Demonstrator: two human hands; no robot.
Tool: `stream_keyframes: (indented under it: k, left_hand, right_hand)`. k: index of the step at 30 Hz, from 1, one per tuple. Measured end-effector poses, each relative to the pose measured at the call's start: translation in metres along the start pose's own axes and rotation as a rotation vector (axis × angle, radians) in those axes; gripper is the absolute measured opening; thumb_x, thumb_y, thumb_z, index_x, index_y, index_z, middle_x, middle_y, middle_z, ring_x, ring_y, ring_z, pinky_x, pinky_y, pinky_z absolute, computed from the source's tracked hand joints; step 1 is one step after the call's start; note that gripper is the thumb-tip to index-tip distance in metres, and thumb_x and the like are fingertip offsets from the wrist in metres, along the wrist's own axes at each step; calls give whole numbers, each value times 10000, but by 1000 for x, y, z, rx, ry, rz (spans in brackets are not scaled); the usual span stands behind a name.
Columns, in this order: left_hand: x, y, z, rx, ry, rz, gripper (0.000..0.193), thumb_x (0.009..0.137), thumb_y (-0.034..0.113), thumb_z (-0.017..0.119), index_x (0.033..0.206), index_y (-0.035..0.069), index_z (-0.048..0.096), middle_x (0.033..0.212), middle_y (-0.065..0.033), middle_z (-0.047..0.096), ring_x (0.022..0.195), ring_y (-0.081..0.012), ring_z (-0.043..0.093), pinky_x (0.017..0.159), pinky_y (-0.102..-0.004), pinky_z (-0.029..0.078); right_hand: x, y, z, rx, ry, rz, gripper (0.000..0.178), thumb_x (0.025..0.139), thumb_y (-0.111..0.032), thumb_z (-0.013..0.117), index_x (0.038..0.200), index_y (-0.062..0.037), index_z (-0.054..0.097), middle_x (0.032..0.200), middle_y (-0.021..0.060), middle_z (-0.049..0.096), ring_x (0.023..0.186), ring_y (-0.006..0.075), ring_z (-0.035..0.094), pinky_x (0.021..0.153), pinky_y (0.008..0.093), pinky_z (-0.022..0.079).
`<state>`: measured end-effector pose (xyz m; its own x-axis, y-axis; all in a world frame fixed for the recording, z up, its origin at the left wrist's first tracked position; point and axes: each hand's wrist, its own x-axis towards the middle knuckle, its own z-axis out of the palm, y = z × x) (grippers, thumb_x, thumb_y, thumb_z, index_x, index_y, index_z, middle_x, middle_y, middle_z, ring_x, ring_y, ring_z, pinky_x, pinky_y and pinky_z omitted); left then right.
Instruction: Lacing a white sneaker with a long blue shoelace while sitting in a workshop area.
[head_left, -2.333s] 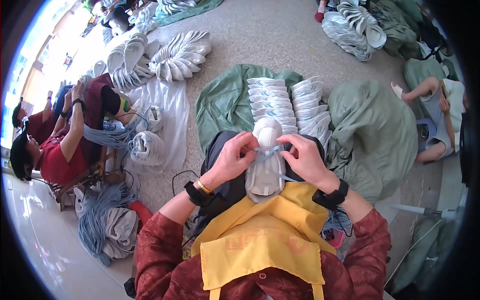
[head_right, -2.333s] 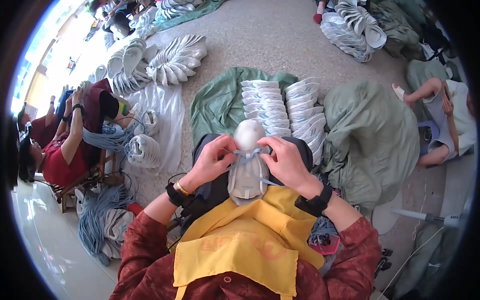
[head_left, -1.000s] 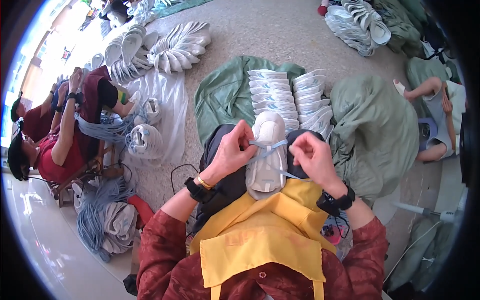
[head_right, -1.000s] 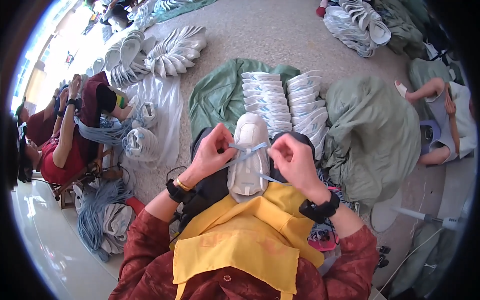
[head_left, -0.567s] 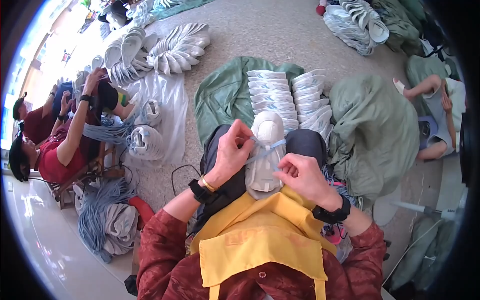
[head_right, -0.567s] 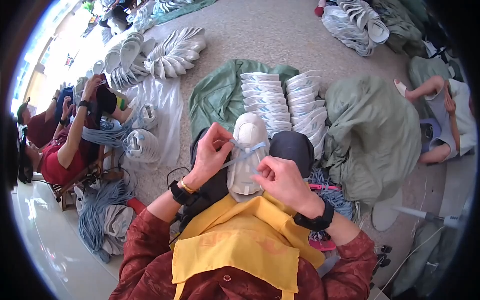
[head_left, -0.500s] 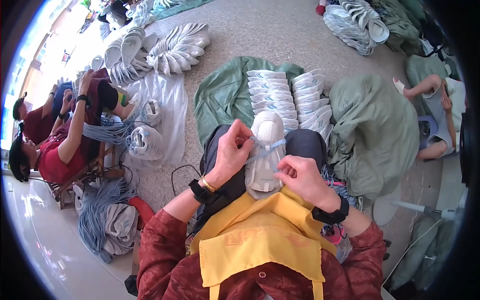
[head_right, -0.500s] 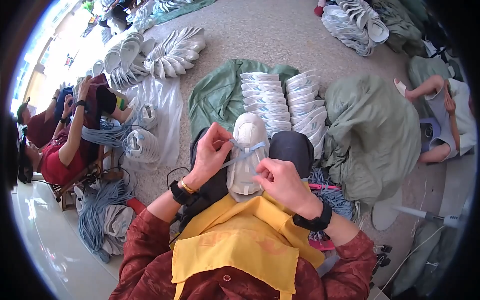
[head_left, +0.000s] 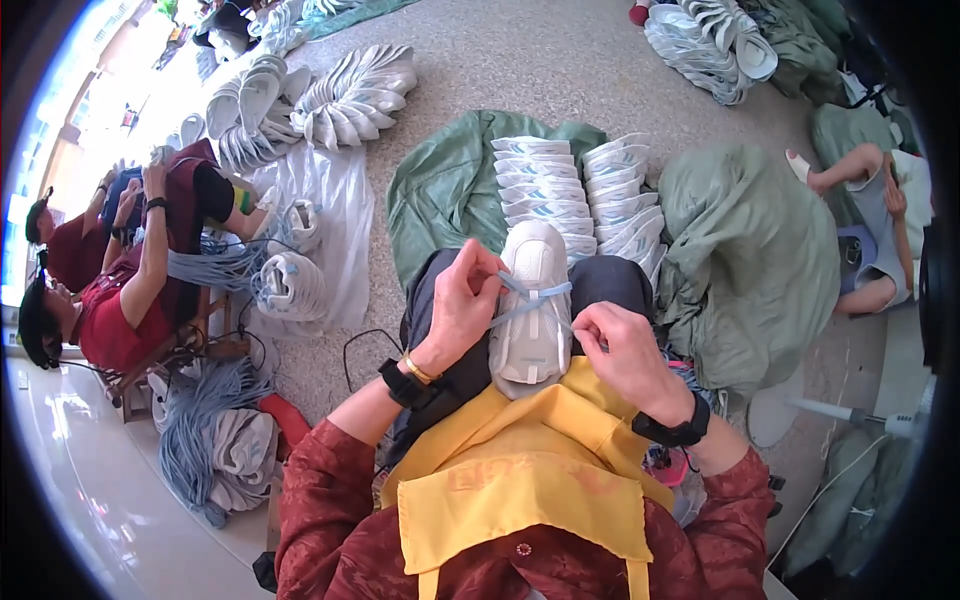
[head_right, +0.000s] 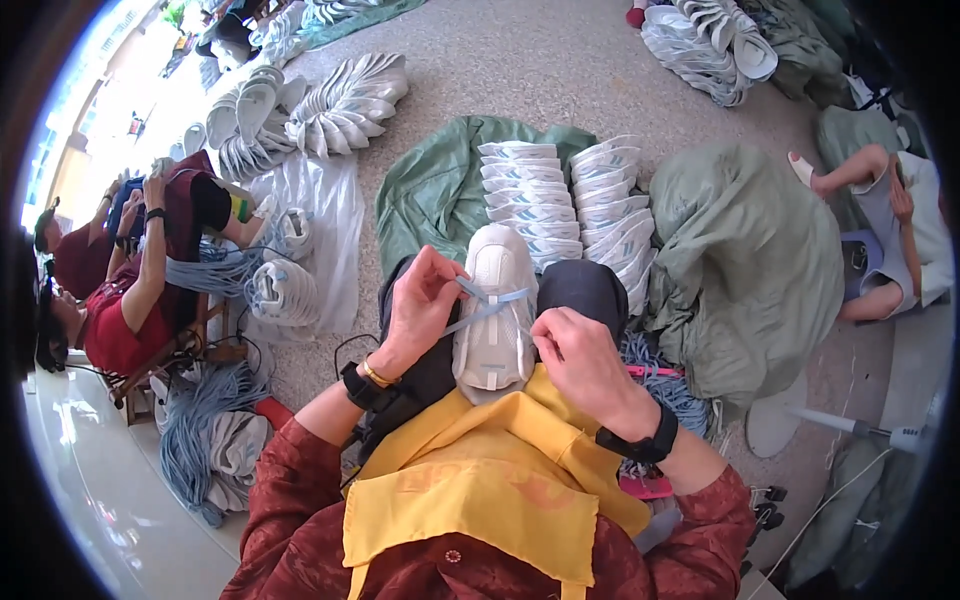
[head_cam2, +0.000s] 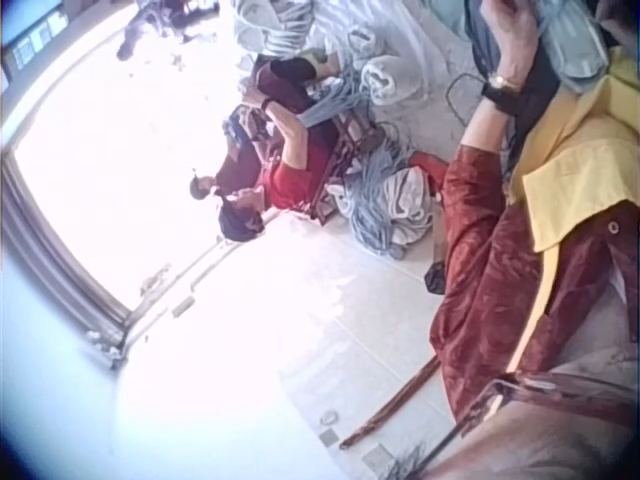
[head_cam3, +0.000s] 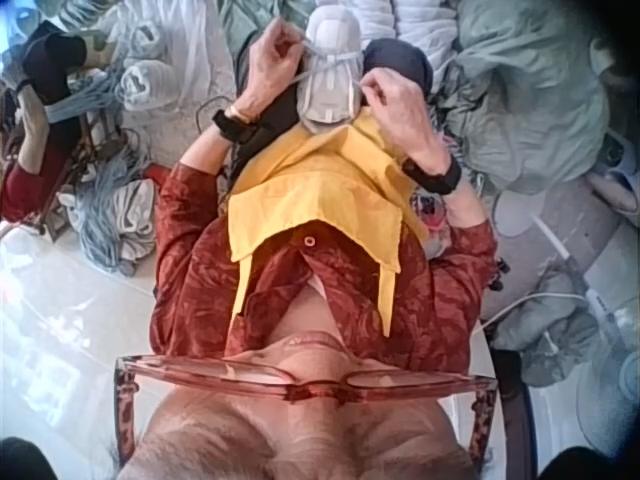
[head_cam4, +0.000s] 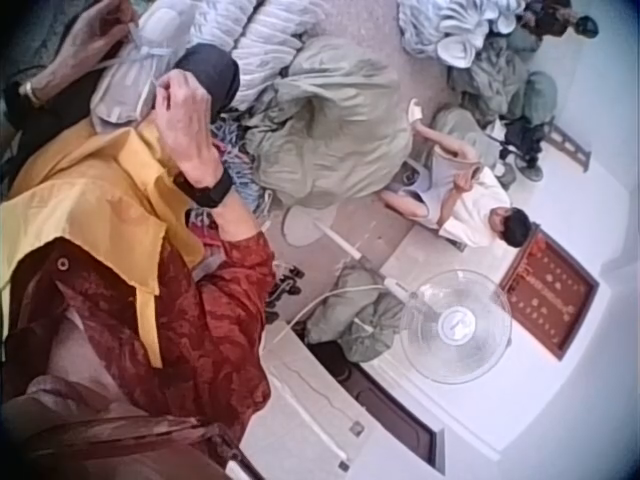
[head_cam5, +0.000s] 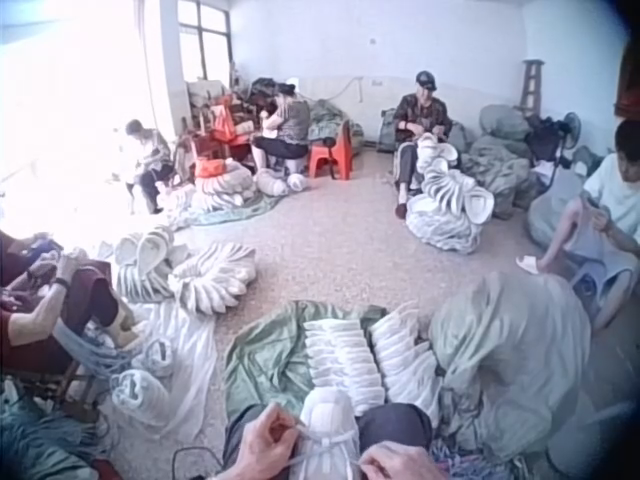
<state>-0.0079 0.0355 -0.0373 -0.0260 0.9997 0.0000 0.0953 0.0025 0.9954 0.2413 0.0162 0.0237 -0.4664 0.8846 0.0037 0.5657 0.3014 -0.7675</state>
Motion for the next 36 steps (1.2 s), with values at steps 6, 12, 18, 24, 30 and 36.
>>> stream_keyframes:
  k: [6,12,18,24,30,36]
  left_hand:
    - [-3,0,3,-46,-44,3,207,920,-162,550,986,15,465,1044,-76,652,945,-105,665,828,-273,582]
    - [-8,1,0,42,-130,83,199,929,-161,558,997,6,474,1066,-80,643,973,-107,645,850,-261,545]
    - [-19,15,-7,202,-172,131,160,934,-50,684,974,8,540,978,-68,651,875,-99,646,774,-246,529]
    - [-26,27,-7,268,-226,10,198,921,35,751,906,11,555,788,-13,598,669,-57,555,598,-246,453]
    - [-29,24,-14,200,-258,-43,189,940,23,734,925,26,546,767,31,555,656,-26,501,582,-229,430]
    - [-39,45,-37,44,-361,-238,212,929,21,733,895,31,524,751,43,544,667,-23,506,570,-244,418]
  right_hand:
    - [-13,-6,-1,3,28,-1,80,901,25,666,966,8,623,896,186,661,813,389,677,688,451,537]
    - [-43,-3,-19,-92,62,22,69,902,35,660,951,9,619,860,170,645,762,365,661,665,425,529]
    - [-55,-4,-37,-23,0,214,78,907,13,685,965,10,633,820,129,652,697,268,650,637,358,513]
    - [-10,-7,1,56,52,146,272,873,-115,798,1058,-2,633,874,132,672,773,272,679,689,356,554]
    - [14,1,27,-66,110,-52,324,856,-133,802,1104,-21,627,936,141,649,800,311,679,697,402,555]
    - [15,2,30,-43,144,-17,278,864,-109,768,1090,-20,633,934,138,637,772,314,674,699,417,552]
